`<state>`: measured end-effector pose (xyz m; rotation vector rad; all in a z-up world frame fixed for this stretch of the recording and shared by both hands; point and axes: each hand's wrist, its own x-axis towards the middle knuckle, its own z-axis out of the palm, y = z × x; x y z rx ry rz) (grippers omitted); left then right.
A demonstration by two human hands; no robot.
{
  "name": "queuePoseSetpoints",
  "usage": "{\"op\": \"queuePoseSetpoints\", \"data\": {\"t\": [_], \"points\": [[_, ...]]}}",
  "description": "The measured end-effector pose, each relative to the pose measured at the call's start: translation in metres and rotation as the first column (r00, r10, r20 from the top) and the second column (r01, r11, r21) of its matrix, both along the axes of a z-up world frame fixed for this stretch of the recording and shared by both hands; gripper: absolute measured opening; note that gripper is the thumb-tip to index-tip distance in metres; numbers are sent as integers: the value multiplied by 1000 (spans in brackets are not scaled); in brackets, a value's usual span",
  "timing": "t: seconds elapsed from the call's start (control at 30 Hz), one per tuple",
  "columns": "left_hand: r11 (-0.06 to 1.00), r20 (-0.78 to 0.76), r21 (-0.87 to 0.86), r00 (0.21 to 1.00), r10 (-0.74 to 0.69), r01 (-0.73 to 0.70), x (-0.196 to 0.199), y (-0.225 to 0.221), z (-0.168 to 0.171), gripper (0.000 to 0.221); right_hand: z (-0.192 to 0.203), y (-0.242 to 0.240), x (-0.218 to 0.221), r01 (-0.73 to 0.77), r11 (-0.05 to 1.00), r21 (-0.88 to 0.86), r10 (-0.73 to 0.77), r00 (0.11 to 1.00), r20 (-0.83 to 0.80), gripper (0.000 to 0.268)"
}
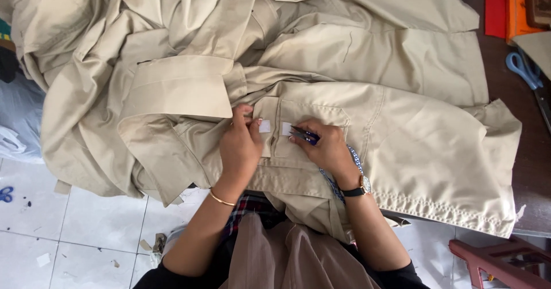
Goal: Trimming loose threads from a garment using snips and checking dimensions with a measuring tape.
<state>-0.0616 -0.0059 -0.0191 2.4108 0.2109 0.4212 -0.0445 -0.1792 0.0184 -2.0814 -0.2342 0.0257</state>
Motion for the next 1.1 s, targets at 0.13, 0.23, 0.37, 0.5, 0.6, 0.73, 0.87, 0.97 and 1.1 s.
{"op": "queuePoseSetpoints", "data": {"t": [0.13, 0.23, 0.37, 0.5, 0.6, 0.73, 0.87, 0.97, 1.1], "points": [[835, 239, 551, 958, -159, 1, -3, -11, 16, 30, -7, -6, 0, -35, 998, 60, 33, 999, 23, 17], [897, 253, 441, 953, -166, 39, -5, -6, 12, 32, -9, -7, 0, -43, 995, 85, 38, 998, 55, 17], [900, 271, 429, 941, -202, 70, -6, -15, 16, 25, -8, -7, -1, -41, 997, 66, 38, 998, 56, 17], [909, 250, 411, 949, -190, 73, -2, -17, 13, 24, -6, -5, 0, -37, 997, 72, 32, 997, 67, 18], [915, 228, 401, 964, -136, 34, -4, -29, 19, 7, -8, -6, -2, -21, 996, 87, 15, 998, 65, 18], [910, 193, 414, 979, -60, -25, -5, -42, 20, 20, -12, -8, -2, -10, 996, 89, 3, 997, 73, 21], [921, 152, 385, 988, -6, -54, -1, -45, 10, 18, -12, -10, -2, -25, 994, 109, 14, 995, 96, 19], [956, 169, 278, 984, 50, -96, 4, -38, -3, 11, -9, -8, -3, -31, 991, 133, 18, 995, 100, 18], [979, 160, 178, 985, 66, -95, 3, -33, -10, 11, -11, -9, -2, -31, 991, 134, 19, 996, 93, 18]]}}
